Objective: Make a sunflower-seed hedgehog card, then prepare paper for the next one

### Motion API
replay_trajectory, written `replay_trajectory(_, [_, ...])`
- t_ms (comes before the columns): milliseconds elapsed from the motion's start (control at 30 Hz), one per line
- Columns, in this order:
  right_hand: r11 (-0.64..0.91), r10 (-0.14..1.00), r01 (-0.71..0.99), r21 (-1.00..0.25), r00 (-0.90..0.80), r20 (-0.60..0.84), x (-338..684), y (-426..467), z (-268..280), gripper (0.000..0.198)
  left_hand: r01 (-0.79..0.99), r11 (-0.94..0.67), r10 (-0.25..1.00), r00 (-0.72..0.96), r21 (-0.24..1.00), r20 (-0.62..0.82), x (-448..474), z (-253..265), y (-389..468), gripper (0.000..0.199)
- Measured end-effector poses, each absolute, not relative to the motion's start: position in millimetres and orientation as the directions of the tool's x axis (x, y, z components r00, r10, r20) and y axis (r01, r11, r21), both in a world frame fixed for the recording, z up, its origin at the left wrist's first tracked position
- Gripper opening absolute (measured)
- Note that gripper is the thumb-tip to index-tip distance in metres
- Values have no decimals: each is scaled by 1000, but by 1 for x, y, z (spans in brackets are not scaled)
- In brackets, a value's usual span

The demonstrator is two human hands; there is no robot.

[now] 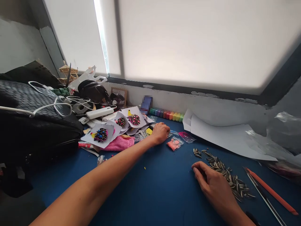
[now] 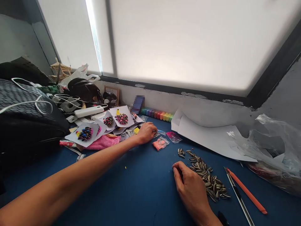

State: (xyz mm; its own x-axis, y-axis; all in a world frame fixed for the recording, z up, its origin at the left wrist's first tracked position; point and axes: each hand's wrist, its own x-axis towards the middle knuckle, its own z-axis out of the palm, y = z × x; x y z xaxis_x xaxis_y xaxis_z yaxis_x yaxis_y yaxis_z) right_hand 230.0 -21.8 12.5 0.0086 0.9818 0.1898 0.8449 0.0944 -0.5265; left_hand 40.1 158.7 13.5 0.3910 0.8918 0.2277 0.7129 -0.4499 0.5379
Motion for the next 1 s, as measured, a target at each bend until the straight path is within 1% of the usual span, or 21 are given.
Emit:
replay_trajectory(133, [89,983,846,-525,12,186,231,-21,11,31,552,-340,929,322,761,181,41,22,159,34])
replay_trajectory(200, [89,983,846,-526,11,184,231,-21,10,31,437,-267,938,323,859,127,42,28,154,34])
replay_trajectory(267, [88,983,846,-525,13,186,232,-21,9,31,318,-184,936,346,930,67,43,32,146,31])
replay_trajectory(400, [92,980,852,-515,14,198,232,-21,9,31,120,-31,917,399,992,-19,41,34,128,18])
replay_trajectory(533, [107,977,858,-502,3,213,230,-21,11,29,20,59,900,432,998,-61,36,35,115,24])
replay_trajectory(633, [124,973,861,-494,-8,231,230,-21,11,28,12,70,890,452,997,-68,34,38,107,25])
replay_trajectory(767, [140,969,864,-483,-19,247,230,-20,10,28,84,19,892,448,996,-55,32,41,98,20])
replay_trajectory(867, [138,969,870,-474,-19,246,231,-21,10,29,205,-59,918,396,977,-27,29,41,95,11])
replay_trajectory(933, [133,971,872,-471,-19,237,231,-21,10,30,315,-130,944,329,940,20,23,40,97,2])
replay_trajectory(967, [130,972,873,-470,-19,233,231,-21,10,30,374,-171,955,289,911,61,19,40,99,4])
replay_trajectory(1000, [128,973,875,-467,-19,231,231,-21,10,31,436,-214,962,250,874,111,15,39,101,11])
